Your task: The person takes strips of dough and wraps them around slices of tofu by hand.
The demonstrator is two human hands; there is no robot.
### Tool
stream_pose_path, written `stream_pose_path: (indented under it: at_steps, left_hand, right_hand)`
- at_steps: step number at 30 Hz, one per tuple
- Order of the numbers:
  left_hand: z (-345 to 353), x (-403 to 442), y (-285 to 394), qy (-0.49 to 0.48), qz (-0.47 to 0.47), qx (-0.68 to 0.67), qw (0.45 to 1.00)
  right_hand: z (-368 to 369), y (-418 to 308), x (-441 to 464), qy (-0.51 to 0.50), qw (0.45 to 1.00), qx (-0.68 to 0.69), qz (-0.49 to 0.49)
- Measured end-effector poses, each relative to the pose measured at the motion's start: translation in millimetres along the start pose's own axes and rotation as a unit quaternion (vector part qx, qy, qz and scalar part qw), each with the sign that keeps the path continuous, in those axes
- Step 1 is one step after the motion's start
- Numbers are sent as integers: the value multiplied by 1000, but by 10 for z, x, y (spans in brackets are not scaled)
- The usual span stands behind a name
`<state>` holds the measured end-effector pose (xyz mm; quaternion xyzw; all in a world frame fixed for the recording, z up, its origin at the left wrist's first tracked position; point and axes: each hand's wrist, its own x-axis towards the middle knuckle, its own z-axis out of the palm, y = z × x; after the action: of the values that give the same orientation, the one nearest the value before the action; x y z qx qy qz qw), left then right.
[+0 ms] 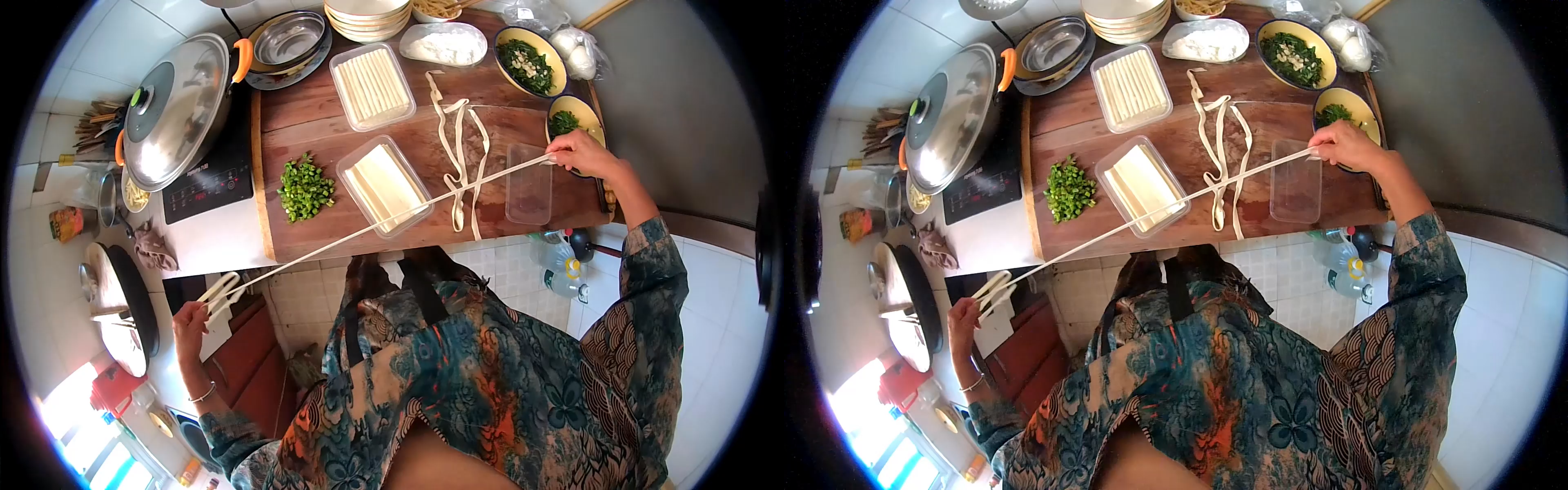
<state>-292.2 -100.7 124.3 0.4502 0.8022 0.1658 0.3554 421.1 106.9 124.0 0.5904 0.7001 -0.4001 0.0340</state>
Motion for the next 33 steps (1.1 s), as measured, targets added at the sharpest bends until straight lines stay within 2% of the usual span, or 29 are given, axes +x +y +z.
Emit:
stream_pose_path:
  at_steps: [2, 5, 8, 11, 15, 16, 20, 23, 27, 33]
  left_hand:
    - [-52, 5, -67, 8, -12, -11, 1000]
    - [-86, 2, -140, 23, -18, -5, 1000]
    - [-50, -22, -88, 20, -7, -18, 1000]
    - [78, -80, 194, 1, 2, -48, 999]
    - [191, -91, 331, -6, 11, -87, 996]
    - [196, -107, 320, -2, 8, -96, 995]
    - [181, -188, 344, 27, -11, -117, 993]
    - [204, -208, 233, 51, -31, -164, 985]
    - [231, -213, 20, 65, -44, -136, 988]
    - [380, -342, -281, 93, -106, -80, 987]
  right_hand:
    - [-55, 55, -51, -5, 1000, 28, 3]
    - [-99, 268, -79, 46, 997, 11, 65]
    - [-91, 348, -62, 38, 984, 153, 79]
    - [28, -118, -108, 57, 984, 149, 82]
    - [229, -190, -16, 94, 965, 242, 17]
    - [239, -252, -34, 92, 958, 271, 37]
    - [244, -301, -111, 64, 937, 343, 11]
    - [204, -137, -129, 66, 938, 340, 1]
    - [123, 273, -157, 135, 957, 252, 42]
    - [16, 610, -191, 161, 959, 224, 59]
